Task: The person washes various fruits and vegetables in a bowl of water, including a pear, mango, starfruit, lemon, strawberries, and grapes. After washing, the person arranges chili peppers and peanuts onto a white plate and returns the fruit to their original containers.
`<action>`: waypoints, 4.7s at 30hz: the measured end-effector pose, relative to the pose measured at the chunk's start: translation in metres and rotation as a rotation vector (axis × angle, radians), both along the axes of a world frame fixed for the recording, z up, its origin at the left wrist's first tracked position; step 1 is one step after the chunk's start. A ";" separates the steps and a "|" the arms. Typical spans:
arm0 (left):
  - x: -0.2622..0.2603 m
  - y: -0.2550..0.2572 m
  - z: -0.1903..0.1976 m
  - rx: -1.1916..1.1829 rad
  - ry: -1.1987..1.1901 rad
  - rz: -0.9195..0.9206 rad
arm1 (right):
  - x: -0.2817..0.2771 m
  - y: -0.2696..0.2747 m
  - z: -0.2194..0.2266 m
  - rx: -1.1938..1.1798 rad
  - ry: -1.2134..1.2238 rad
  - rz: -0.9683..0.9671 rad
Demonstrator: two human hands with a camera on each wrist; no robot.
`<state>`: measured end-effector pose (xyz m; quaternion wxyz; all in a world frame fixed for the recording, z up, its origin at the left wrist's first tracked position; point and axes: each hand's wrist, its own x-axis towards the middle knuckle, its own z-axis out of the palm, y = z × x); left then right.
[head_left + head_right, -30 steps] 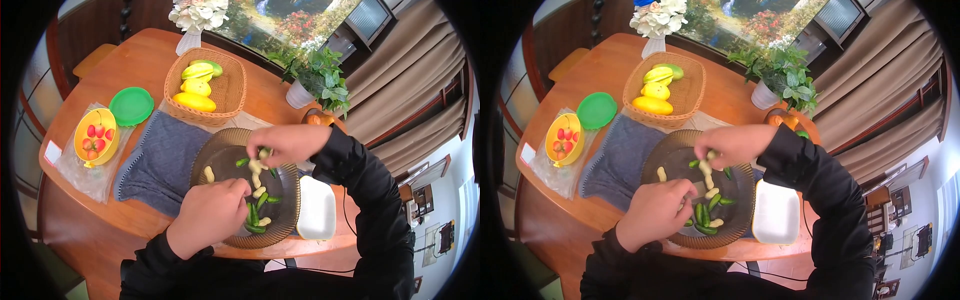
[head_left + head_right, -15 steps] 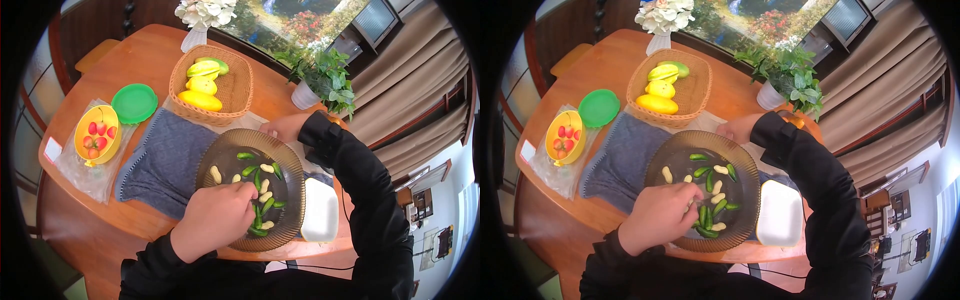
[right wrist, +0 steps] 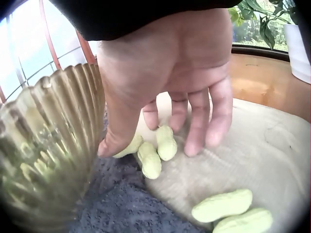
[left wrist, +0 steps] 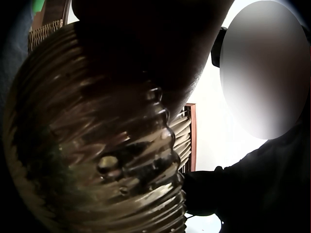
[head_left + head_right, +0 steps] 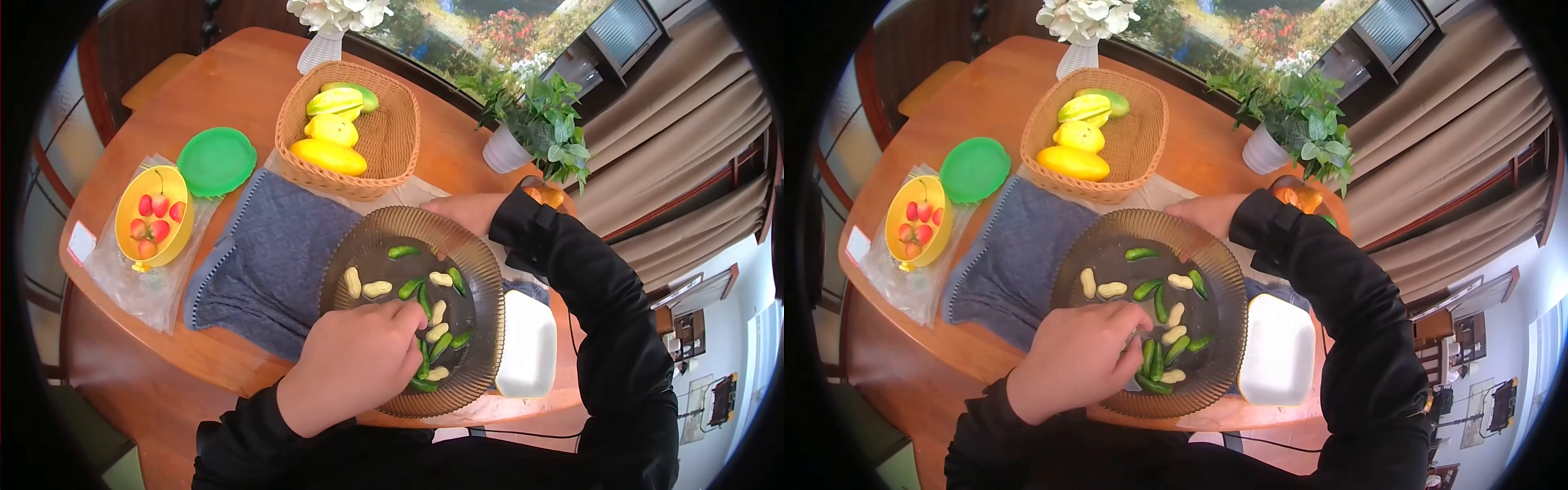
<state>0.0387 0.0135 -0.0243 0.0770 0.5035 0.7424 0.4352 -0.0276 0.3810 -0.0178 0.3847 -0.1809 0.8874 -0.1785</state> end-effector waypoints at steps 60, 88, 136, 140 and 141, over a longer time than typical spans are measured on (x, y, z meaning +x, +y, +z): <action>0.000 -0.002 -0.001 -0.016 -0.037 -0.003 | 0.022 0.016 0.006 0.006 0.151 0.134; 0.009 0.005 0.022 -0.228 -0.181 0.069 | 0.139 -0.045 0.072 -0.330 0.750 -0.475; -0.007 0.012 0.001 -0.383 0.326 -0.092 | 0.241 -0.168 0.001 0.185 0.853 -0.702; -0.013 0.013 0.009 -0.615 0.358 -0.220 | 0.227 -0.178 -0.007 0.198 0.743 -0.796; -0.016 0.013 0.002 -0.640 0.429 -0.235 | 0.226 -0.180 -0.009 0.223 0.771 -0.815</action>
